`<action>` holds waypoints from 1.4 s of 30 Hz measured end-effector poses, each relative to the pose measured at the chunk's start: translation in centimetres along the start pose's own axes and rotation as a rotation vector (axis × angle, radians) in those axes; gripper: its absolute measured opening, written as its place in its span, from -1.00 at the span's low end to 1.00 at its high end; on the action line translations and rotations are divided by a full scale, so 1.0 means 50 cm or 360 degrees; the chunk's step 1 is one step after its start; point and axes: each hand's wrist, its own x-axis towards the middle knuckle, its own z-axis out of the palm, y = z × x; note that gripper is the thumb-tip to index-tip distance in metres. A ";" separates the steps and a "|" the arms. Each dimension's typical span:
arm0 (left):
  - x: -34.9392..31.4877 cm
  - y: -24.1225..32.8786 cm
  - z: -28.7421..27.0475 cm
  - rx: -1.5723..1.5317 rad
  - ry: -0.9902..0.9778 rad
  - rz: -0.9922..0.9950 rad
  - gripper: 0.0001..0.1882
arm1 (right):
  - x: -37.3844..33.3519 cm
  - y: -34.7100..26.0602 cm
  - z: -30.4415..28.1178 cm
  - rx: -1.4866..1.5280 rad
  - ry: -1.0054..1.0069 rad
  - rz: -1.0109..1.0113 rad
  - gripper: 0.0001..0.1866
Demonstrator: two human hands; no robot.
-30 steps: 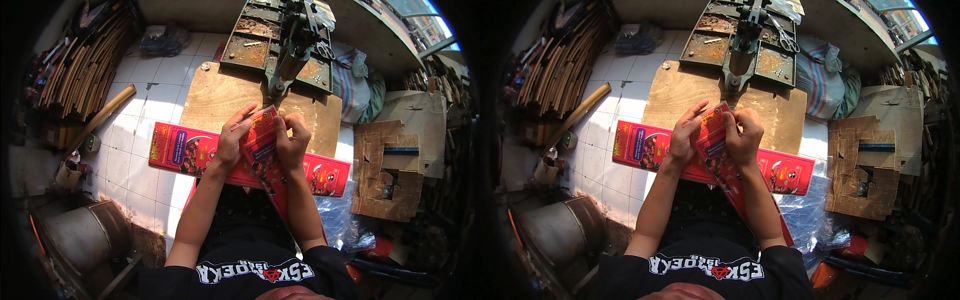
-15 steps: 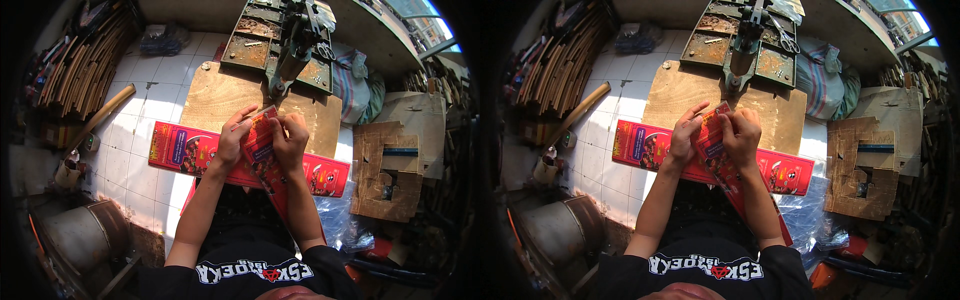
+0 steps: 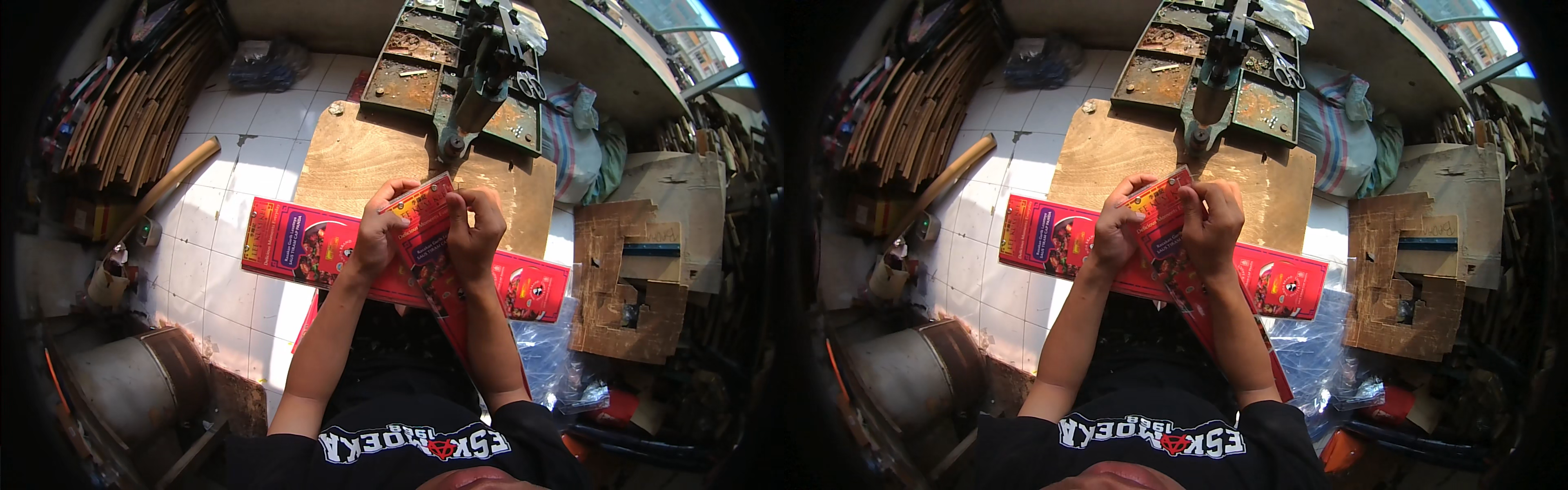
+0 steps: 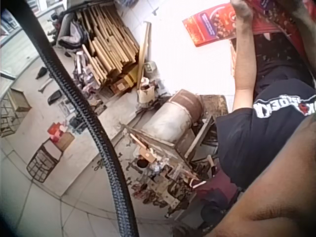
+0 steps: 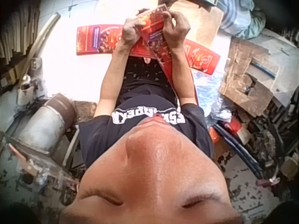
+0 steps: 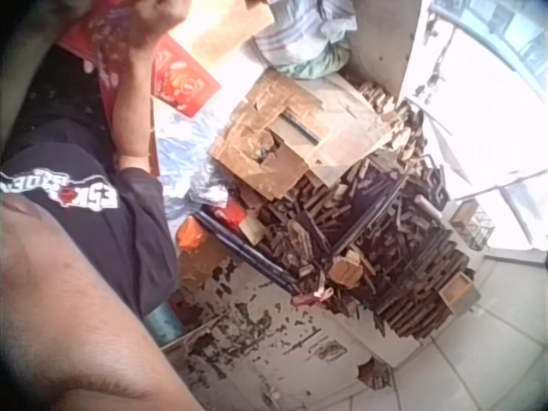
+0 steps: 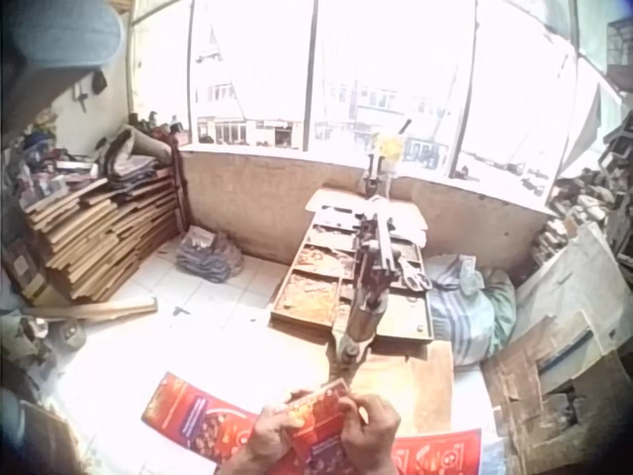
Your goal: The person organizes a stack of cardboard pieces and applies a printed red label to one of the pieces by hand.
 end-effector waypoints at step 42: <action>0.007 -0.017 -0.032 0.0406 0.0056 0.0005 -0.65 | 0.006 -0.024 0.017 -0.0082 -0.0469 -0.0125 -0.91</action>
